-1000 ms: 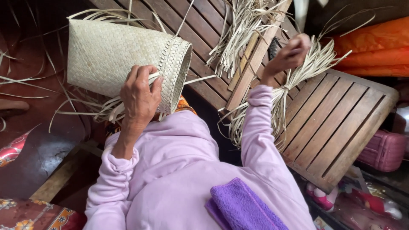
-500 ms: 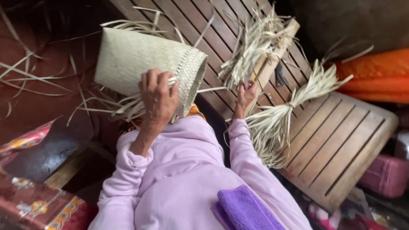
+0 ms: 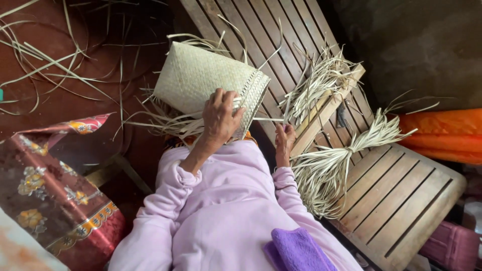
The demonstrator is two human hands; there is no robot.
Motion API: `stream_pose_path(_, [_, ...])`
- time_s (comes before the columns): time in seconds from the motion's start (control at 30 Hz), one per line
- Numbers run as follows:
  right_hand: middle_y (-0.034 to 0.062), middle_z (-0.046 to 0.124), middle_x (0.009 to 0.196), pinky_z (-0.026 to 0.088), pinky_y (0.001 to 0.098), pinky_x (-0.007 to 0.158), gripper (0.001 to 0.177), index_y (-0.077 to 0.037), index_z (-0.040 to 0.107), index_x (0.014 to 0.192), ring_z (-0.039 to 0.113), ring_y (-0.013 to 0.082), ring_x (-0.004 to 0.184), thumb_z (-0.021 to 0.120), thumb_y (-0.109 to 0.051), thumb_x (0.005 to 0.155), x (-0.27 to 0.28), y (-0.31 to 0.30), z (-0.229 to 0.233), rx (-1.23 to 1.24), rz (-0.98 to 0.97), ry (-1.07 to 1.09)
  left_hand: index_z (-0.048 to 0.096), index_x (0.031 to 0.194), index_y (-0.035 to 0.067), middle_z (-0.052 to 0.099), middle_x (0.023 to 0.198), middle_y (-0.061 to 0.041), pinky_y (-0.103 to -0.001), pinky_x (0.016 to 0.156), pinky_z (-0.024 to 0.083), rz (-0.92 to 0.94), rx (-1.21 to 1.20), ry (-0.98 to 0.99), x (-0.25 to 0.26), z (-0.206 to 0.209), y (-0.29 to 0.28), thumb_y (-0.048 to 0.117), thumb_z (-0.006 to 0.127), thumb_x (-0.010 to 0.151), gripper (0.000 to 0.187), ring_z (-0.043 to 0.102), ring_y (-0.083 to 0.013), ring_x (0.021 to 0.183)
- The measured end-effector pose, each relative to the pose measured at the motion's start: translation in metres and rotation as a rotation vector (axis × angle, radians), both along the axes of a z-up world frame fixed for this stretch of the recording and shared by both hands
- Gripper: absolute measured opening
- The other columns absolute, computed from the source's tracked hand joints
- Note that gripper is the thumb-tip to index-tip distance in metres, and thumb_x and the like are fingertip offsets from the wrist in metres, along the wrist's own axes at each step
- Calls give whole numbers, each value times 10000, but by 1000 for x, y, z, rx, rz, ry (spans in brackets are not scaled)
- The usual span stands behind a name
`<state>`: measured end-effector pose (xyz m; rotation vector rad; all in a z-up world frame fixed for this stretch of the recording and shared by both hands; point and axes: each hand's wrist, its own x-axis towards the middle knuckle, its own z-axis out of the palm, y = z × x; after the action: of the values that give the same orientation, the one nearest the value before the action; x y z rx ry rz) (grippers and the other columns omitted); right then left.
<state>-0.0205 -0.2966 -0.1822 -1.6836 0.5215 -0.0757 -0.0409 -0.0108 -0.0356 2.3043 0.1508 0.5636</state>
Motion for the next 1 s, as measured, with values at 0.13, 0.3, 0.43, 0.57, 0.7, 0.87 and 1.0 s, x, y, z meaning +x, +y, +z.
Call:
stream_pose_path(0.13, [110,566,664,395,262,315,256,-12,622,985,500,135,415,759,-164,832,-5,43,48,99,85,6,601,1023,140,533,920,-62,-457,687,517,-2,-5,14,4,-14,-7,248,870,673,455,624,-333,823])
stream_pose_path(0.3, [121,552,630,430,288,295,201,6,575,1008,550,183,387,702,-107,902,-11,109,126,298,213,-49,571,1002,129,548,900,-76,-452,683,556,-40,-29,71,7,-21,-12,230,858,693,434,657,-336,807])
stream_pose_path(0.43, [140,569,634,441,308,255,160,-20,552,995,583,229,364,662,-124,943,-18,141,154,383,225,-44,564,985,132,561,884,-79,-455,673,558,-29,-55,85,9,-17,-11,242,836,725,392,668,-345,799])
stream_pose_path(0.57, [129,543,539,431,280,249,161,-44,532,977,553,210,297,619,-180,965,-31,152,151,375,252,59,543,968,130,587,864,-84,-445,656,566,-27,-80,141,12,-25,-7,238,811,769,351,684,-338,790])
stream_pose_path(0.7, [153,697,778,579,348,453,172,-73,597,1018,708,239,569,692,-190,935,-34,141,127,441,259,133,536,929,126,611,806,-92,-438,646,582,-38,-95,176,11,-18,-2,241,776,810,292,703,-336,760])
stream_pose_path(0.87, [142,713,874,603,352,622,193,-87,628,1048,715,226,717,722,-189,914,-38,149,145,445,255,146,534,916,143,625,766,-66,-409,623,585,-5,-23,231,6,-8,5,283,775,813,298,715,-298,727])
stream_pose_path(1.0, [148,727,940,606,372,685,221,-95,647,1098,725,238,777,721,-212,926,-39,147,138,441,253,187,524,894,128,632,727,-76,-421,598,583,2,38,289,4,7,11,324,768,820,321,719,-305,695])
